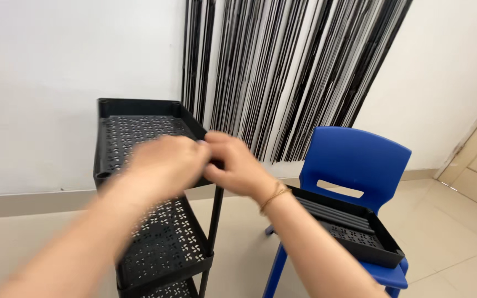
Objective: The person assembles a black plastic three-tier rack by inserting vertical poles into the trays and adding horizontal crossbars. They work on the floor, connecting the components by hand to form the complete structure.
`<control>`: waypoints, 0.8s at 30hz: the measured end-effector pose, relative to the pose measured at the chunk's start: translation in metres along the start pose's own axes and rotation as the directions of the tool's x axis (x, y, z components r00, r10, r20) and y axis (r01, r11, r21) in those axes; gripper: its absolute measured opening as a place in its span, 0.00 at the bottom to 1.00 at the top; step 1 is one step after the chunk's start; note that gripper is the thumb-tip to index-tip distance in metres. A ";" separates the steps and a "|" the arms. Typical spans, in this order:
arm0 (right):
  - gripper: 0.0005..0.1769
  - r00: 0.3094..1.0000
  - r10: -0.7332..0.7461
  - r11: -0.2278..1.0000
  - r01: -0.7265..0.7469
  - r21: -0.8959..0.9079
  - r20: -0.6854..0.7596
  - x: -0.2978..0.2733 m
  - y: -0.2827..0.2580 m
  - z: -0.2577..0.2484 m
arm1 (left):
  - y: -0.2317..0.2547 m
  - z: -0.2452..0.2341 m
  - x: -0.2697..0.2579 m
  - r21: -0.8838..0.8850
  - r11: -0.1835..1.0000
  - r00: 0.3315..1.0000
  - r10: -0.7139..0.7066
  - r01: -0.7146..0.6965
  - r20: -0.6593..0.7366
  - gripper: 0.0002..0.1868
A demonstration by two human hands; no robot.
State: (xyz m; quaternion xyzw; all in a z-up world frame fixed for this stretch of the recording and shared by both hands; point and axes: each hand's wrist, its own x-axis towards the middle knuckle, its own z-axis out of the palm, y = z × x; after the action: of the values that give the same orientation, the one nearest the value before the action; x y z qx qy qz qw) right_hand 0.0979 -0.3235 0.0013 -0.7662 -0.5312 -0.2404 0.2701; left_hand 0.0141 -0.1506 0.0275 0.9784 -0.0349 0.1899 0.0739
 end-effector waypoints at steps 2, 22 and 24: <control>0.12 0.990 -0.070 0.997 0.074 0.025 -0.122 -0.005 -0.006 0.017 | 0.021 0.008 -0.009 -0.067 0.990 0.991 -0.124 0.121 -0.047 0.32; 0.23 0.939 0.125 0.889 0.038 0.457 -0.320 -0.001 -0.113 0.059 | -0.131 0.028 0.005 -0.181 0.944 0.858 0.157 -0.276 -0.489 0.29; 0.23 0.926 0.062 0.952 0.057 0.301 -0.373 0.005 -0.091 0.050 | -0.156 0.032 0.002 0.028 0.992 0.856 -0.093 0.125 -0.508 0.25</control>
State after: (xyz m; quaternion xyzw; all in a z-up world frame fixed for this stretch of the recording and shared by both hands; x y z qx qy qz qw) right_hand 0.0176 -0.2599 -0.0179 -0.6548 -0.4990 -0.2976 0.4833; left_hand 0.0424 -0.0022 -0.0213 0.8965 0.0467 0.4361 0.0616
